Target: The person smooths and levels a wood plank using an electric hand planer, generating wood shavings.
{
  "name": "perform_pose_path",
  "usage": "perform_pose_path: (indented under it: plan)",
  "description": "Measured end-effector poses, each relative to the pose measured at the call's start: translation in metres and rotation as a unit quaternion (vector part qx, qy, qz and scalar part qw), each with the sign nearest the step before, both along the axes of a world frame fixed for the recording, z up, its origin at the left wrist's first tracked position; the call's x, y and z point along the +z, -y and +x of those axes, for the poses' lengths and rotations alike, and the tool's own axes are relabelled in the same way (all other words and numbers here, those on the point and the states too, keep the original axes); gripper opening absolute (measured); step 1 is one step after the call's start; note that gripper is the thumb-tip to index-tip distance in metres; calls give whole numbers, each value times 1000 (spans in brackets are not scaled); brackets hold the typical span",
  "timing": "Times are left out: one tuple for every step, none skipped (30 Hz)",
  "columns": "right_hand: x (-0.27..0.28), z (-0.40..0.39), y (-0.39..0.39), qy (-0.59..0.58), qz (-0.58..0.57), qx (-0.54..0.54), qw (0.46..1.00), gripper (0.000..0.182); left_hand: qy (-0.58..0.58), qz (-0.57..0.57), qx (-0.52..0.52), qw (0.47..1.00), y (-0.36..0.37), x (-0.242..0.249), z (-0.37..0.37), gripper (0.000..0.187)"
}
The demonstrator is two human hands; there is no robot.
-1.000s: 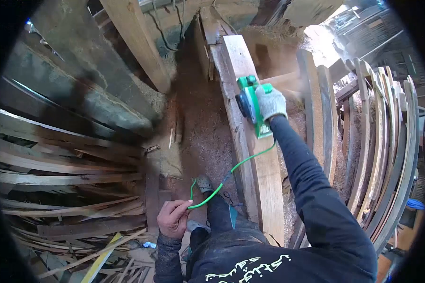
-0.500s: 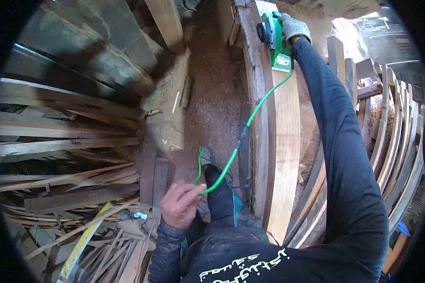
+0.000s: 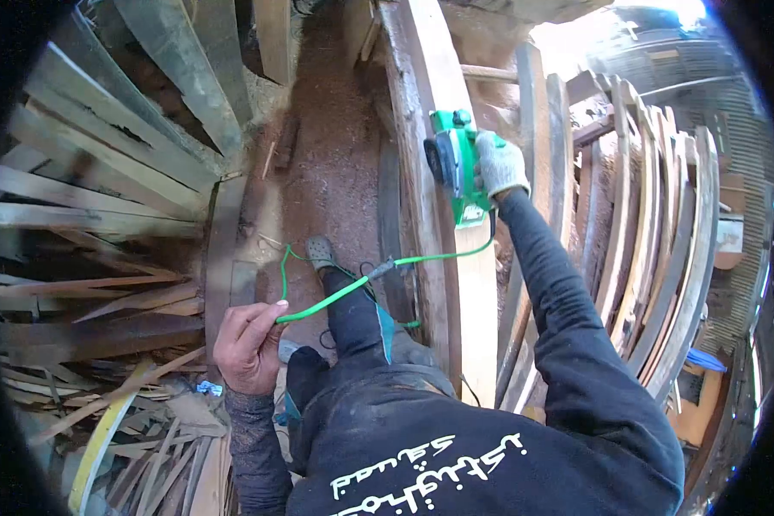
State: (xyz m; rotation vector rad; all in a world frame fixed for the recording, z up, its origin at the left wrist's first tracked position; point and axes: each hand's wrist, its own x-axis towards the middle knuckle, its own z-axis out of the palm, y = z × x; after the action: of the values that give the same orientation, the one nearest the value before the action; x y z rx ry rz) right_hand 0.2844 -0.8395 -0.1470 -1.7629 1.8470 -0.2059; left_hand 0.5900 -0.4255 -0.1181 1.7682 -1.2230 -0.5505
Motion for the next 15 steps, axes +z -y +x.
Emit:
perform_pose_path:
  plan:
    - [2,-17,-31,4,-17,9,1000,43,-10,-4,-8,1000,-18,4,-7,27]
    - [6,-32,-63,7,-34,18,999,42,-10,-9,-14,1000,-37,4,-14,27]
    - [11,-48,-94,11,-37,16,999,41,-10,-19,-23,999,-58,3,-22,27]
    - [21,-56,-128,16,-40,13,999,41,-10,-29,-34,999,-77,2,-30,27]
    - [33,-65,-163,40,-15,-64,997,42,-3,-37,-48,998,-93,1,-35,27]
    - [36,-82,-198,38,-18,-72,997,42,-5,-40,-56,998,-111,2,-42,27]
    - [38,-99,-232,74,-11,-96,993,42,0,-48,-65,997,-127,3,-49,29]
    - [42,-115,-264,111,-6,-120,986,44,5,-57,-75,996,-141,5,-55,31]
    - [49,-130,-296,117,3,-135,984,40,5,-63,-81,995,-154,4,-63,31]
    - [59,-140,-330,133,7,-142,981,39,3,-68,-88,994,-167,4,-69,31]
    - [67,-153,-361,118,4,-125,985,36,5,-72,-104,992,-177,4,-74,32]
    - [74,-167,-389,105,0,-106,989,33,9,-78,-117,990,-186,4,-81,32]
    - [68,-190,-417,96,-44,-54,993,33,11,-83,-120,989,-194,5,-86,32]
    - [66,-213,-445,69,-73,-10,995,32,8,-83,-137,987,-202,7,-92,33]
    - [64,-237,-474,40,-105,32,993,32,6,-83,-153,985,-208,9,-98,34]
